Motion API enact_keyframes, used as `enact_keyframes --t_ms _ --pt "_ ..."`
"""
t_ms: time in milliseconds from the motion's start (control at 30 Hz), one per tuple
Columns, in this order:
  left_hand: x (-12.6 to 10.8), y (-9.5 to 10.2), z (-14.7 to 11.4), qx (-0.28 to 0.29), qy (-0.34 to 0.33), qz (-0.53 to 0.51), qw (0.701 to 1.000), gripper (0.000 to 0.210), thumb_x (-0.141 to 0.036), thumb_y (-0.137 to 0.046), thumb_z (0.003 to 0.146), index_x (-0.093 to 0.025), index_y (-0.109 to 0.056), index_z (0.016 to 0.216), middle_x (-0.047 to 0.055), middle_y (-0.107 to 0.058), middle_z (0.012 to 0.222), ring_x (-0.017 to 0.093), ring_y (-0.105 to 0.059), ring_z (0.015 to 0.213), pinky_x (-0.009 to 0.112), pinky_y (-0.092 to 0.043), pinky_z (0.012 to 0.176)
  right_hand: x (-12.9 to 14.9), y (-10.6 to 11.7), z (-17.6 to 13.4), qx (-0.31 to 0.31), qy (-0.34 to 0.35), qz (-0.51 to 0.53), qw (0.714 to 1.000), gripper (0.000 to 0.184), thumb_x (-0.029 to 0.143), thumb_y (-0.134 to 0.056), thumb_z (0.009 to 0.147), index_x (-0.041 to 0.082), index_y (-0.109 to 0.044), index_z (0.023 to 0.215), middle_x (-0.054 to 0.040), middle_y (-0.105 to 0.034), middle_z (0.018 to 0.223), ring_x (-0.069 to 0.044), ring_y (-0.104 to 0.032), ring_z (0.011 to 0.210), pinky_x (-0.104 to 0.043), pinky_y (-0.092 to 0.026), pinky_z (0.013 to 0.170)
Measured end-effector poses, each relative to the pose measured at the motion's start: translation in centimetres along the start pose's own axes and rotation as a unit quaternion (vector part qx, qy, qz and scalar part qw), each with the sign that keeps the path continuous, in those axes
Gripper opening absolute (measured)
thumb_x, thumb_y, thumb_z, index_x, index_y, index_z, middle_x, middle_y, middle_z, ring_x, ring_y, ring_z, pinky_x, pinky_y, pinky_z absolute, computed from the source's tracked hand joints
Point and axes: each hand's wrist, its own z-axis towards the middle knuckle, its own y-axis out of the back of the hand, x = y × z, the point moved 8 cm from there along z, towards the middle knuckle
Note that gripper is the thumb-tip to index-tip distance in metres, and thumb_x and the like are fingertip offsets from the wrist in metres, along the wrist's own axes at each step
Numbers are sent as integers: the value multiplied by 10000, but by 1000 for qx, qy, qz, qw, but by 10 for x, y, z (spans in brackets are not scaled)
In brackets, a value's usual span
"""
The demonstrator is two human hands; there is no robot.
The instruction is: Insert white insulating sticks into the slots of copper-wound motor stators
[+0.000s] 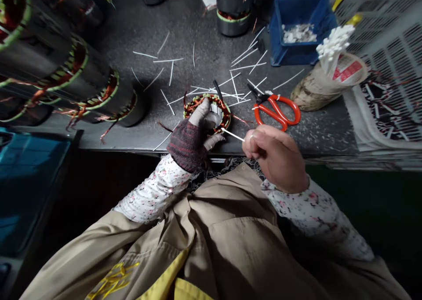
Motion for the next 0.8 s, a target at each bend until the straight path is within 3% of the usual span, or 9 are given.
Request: enact_keyframes --t_ms 167,267,367,433,467,533,600,700,800 --pt "-21 -19 -7 -7 -16 1 1000 783 -408 -563 1055 -196 -111 1659 152 -649 1406 269 -666 1306 439 -588 1087 -6 -9 41 -82 73 34 993 390 429 -627 957 251 -475 646 8 -490 602 -164 -530 607 -343 -495 626" --pt "-26 -10 -10 -18 -35 6 999 798 -379 -548 1056 -147 -79 1659 202 -551 1547 268 -564 1454 435 -535 1178 -16 -12 44 -87 142 -94 982 438 589 -509 1009 241 -566 747 -37 -700 868 -184 -624 743 -387 -538 717" --pt "-38 16 -13 -16 -142 97 985 557 -224 -520 1050 -125 -350 1571 177 -647 1454 249 -606 1411 452 -452 1262 -16 -21 23 -21 243 -321 915 374 579 -651 943 224 -658 828 -89 -745 1202 -303 -656 1114 -539 -515 996" --pt "-41 30 -14 16 -215 173 961 389 -143 -467 1054 -130 -530 1438 117 -763 1236 217 -717 1231 446 -487 1224 -25 -23 12 28 250 -423 871 230 452 -730 902 232 -686 852 -78 -746 1232 -348 -619 1210 -611 -473 1066" --pt "-40 34 -12 47 -239 202 949 358 -130 -438 1060 -131 -580 1389 92 -789 1119 203 -755 1114 434 -539 1158 -29 -21 9 42 242 -443 862 164 395 -733 901 242 -694 855 -66 -746 1234 -350 -613 1219 -626 -471 1069" --pt "-32 36 -5 118 -262 227 931 351 -171 -415 1070 -136 -632 1343 63 -783 924 190 -768 883 380 -628 933 -33 -16 8 54 241 -438 865 102 339 -731 906 268 -705 838 -50 -732 1275 -341 -606 1226 -632 -472 1072" --pt "-22 37 7 173 -259 190 931 350 -234 -433 1064 -157 -668 1312 69 -768 912 182 -744 795 310 -618 758 -36 -11 11 48 246 -409 878 112 331 -744 910 296 -712 808 -47 -715 1315 -328 -602 1223 -624 -472 1082" --pt "-12 33 26 216 -281 130 926 303 -273 -496 1031 -197 -723 1217 81 -760 1077 193 -744 882 285 -603 734 -43 -5 18 39 240 -376 894 103 334 -765 901 320 -735 804 -51 -716 1298 -323 -602 1215 -628 -458 1113" --pt "-7 22 32 239 -329 205 890 278 -290 -518 1020 -209 -741 1165 99 -764 1155 230 -749 883 365 -612 746 -42 -7 18 26 246 -366 897 99 357 -796 866 293 -749 806 -64 -731 1232 -329 -632 1176 -644 -470 1103"
